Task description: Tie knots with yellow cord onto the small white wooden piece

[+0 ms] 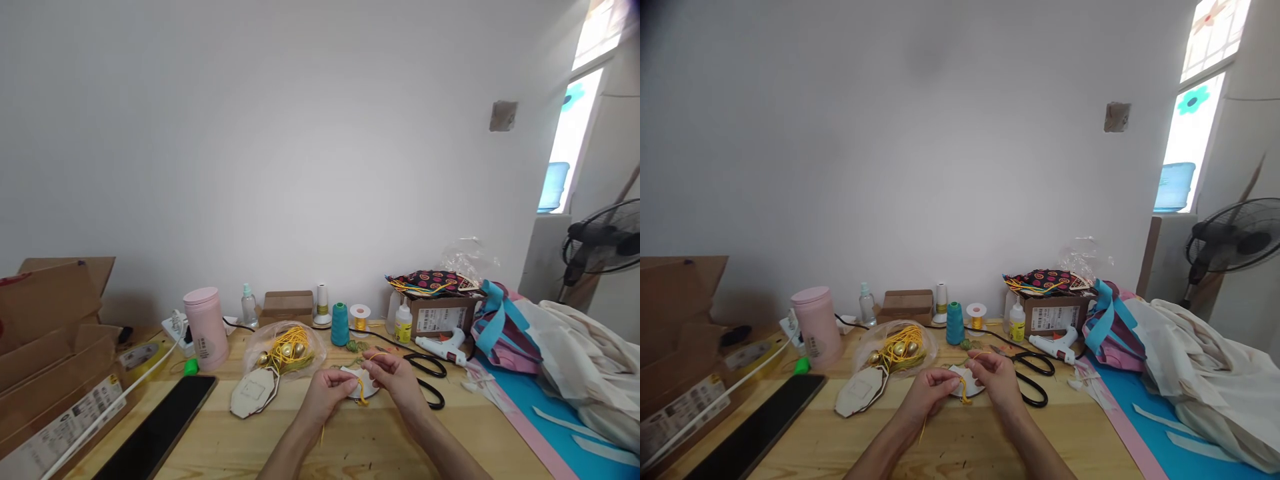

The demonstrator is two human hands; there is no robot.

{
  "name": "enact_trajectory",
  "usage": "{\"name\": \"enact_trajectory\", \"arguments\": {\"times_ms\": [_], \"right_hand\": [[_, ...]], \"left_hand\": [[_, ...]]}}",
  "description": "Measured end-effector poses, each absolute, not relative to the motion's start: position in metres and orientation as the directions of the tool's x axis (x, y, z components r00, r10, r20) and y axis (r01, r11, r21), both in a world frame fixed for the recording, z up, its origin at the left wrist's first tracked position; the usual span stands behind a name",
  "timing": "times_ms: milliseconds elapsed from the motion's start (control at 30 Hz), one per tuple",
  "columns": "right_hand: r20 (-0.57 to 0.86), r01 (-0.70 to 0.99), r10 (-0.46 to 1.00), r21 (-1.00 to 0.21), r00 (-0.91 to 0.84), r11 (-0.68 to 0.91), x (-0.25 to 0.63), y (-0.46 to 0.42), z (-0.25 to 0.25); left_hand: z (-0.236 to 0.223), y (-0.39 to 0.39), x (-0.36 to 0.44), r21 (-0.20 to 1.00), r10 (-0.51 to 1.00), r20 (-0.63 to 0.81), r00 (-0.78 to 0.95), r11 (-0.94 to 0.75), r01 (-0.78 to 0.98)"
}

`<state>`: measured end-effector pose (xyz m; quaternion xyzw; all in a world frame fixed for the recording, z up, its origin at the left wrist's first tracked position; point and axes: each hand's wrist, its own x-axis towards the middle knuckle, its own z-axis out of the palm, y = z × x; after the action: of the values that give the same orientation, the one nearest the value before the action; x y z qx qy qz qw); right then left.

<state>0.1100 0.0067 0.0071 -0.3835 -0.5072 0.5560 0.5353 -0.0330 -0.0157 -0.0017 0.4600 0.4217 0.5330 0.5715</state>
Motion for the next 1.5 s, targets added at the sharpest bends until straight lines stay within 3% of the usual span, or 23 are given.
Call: {"name": "enact_trajectory", "arguments": {"times_ms": [267,333,433,500,567,633,733,1000,1233,1500], "right_hand": [[0.076,-0.26,0.996,-0.962,0.051,0.087,0.119,0.011,0.005],[0.16,-0.205,0.968,-0.958,0.191,0.199,0.122,0.012,0.007],[0.436,0.035,0.839,-0.892,0.325,0.45,0.124,0.007,0.012],[0.625,0.234,0.757,-0.778,0.194,0.583,0.12,-0.002,0.014],[0.69,0.369,0.718,-0.647,-0.09,0.667,0.111,-0.013,0.014],[0.606,0.459,0.722,-0.564,-0.334,0.686,0.101,-0.021,0.01],[0.456,0.57,0.776,-0.528,-0.436,0.63,0.085,-0.029,0.001],[0.377,0.716,0.866,-0.498,-0.328,0.489,0.068,-0.029,-0.012],[0.397,0.657,0.868,-0.574,-0.299,0.489,0.077,-0.026,-0.011],[0.474,0.494,0.872,-0.734,-0.118,0.466,0.096,-0.006,-0.003]], "left_hand": [[-0.004,-0.013,-0.035,0.958,0.997,-0.071,-0.008,0.066,-0.279],[-0.005,-0.013,-0.038,0.954,0.995,-0.101,-0.017,0.092,-0.285],[-0.003,-0.014,-0.041,0.937,0.988,-0.157,-0.011,0.146,-0.317],[-0.001,-0.016,-0.042,0.908,0.98,-0.201,0.013,0.191,-0.373],[0.0,-0.018,-0.042,0.87,0.977,-0.208,0.051,0.208,-0.447],[0.0,-0.019,-0.042,0.837,0.978,-0.194,0.071,0.203,-0.508],[-0.002,-0.018,-0.04,0.805,0.979,-0.201,0.037,0.187,-0.563],[-0.002,-0.017,-0.028,0.832,0.983,-0.171,0.06,0.177,-0.526],[-0.002,-0.019,-0.029,0.808,0.992,-0.071,0.105,0.119,-0.576],[-0.003,-0.014,-0.034,0.841,0.985,-0.168,0.038,0.163,-0.516]]}}
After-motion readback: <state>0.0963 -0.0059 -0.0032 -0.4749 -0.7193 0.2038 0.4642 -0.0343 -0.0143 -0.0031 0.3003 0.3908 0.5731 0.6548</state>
